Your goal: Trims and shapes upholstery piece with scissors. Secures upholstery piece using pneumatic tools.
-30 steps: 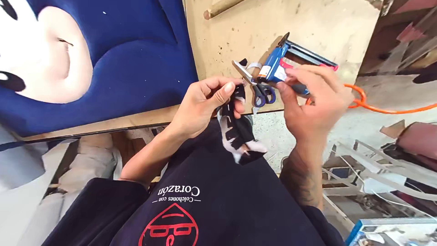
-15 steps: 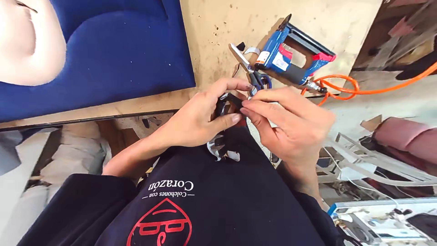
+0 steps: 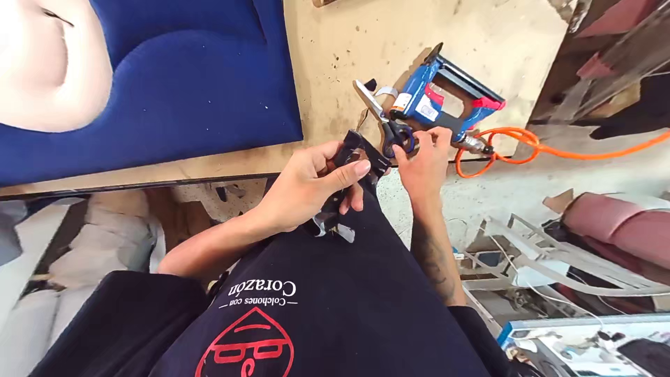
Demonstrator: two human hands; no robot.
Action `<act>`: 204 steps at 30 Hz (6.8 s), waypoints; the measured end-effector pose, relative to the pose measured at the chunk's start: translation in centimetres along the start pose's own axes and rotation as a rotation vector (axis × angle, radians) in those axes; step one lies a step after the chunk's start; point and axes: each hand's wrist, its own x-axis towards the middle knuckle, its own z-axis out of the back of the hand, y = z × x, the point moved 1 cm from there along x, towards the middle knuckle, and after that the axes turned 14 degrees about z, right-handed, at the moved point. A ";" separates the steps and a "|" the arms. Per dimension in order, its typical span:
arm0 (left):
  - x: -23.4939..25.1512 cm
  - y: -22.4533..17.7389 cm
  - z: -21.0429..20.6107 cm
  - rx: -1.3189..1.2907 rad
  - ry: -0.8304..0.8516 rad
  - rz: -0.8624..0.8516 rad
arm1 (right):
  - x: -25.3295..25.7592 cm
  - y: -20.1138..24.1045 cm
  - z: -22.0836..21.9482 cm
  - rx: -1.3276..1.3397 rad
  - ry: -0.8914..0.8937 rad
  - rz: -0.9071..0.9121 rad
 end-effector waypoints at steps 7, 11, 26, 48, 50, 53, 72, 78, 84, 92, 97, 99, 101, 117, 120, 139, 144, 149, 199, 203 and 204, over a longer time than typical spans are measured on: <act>0.5 0.1 0.2 -0.024 0.056 0.005 | -0.1 1.6 -0.7 -0.024 0.053 0.017; 0.3 -0.3 0.2 -0.090 0.019 0.050 | -0.3 1.7 1.8 0.226 0.138 -0.094; -0.4 -2.8 1.1 -0.067 0.019 0.096 | -7.0 8.3 13.4 0.138 -0.129 0.352; -1.4 -4.6 0.2 0.064 0.140 -0.103 | -7.0 9.1 13.8 0.103 -0.219 0.502; -1.5 -4.8 0.3 0.077 0.141 -0.098 | -7.0 8.8 13.9 0.113 -0.206 0.506; -1.5 -4.8 0.1 0.112 0.135 -0.058 | -6.7 9.0 13.9 0.128 -0.175 0.506; -0.5 -2.6 0.7 -0.042 0.076 -0.151 | -0.5 4.8 2.6 0.070 0.047 0.259; -0.6 0.3 0.2 0.061 -0.014 -0.063 | -0.5 12.7 11.8 0.517 -0.246 0.473; -0.3 0.8 -0.2 0.325 -0.001 -0.066 | -0.7 13.9 12.4 0.713 -0.063 0.471; -0.8 0.5 -0.3 0.456 -0.094 -0.148 | 0.0 14.1 12.9 0.820 -0.032 0.487; -0.8 0.4 -0.3 0.583 -0.093 -0.194 | 0.5 14.2 13.2 0.884 -0.031 0.486; -0.8 0.5 -0.3 0.573 -0.069 -0.198 | 0.5 14.3 13.3 0.893 -0.041 0.469; -0.7 0.7 -0.4 0.455 -0.036 -0.202 | 0.3 14.5 13.1 0.893 -0.076 0.449; -0.8 3.3 -0.8 0.162 -0.146 -0.364 | -2.2 17.1 9.5 0.310 -0.523 0.666; -0.7 3.5 -0.5 0.175 -0.139 -0.398 | -2.3 17.0 9.4 0.301 -0.520 0.689; -0.9 2.7 -0.7 0.269 -0.152 -0.341 | -0.7 14.9 13.8 0.730 -0.020 0.491; -1.0 2.5 -0.7 0.274 -0.156 -0.335 | -0.7 15.3 13.4 0.774 -0.053 0.418; -0.9 2.5 -0.6 0.391 -0.173 -0.346 | -0.6 15.2 13.3 0.849 -0.026 0.384; -2.5 2.6 -1.6 0.534 0.375 -0.119 | 8.8 -3.8 6.0 -0.014 0.438 0.204; -2.2 2.8 -1.6 0.648 0.394 -0.077 | 5.7 0.5 14.5 -0.150 0.459 0.284; -2.1 2.9 -1.6 0.676 0.418 -0.071 | 3.9 1.8 17.4 -0.151 0.455 0.389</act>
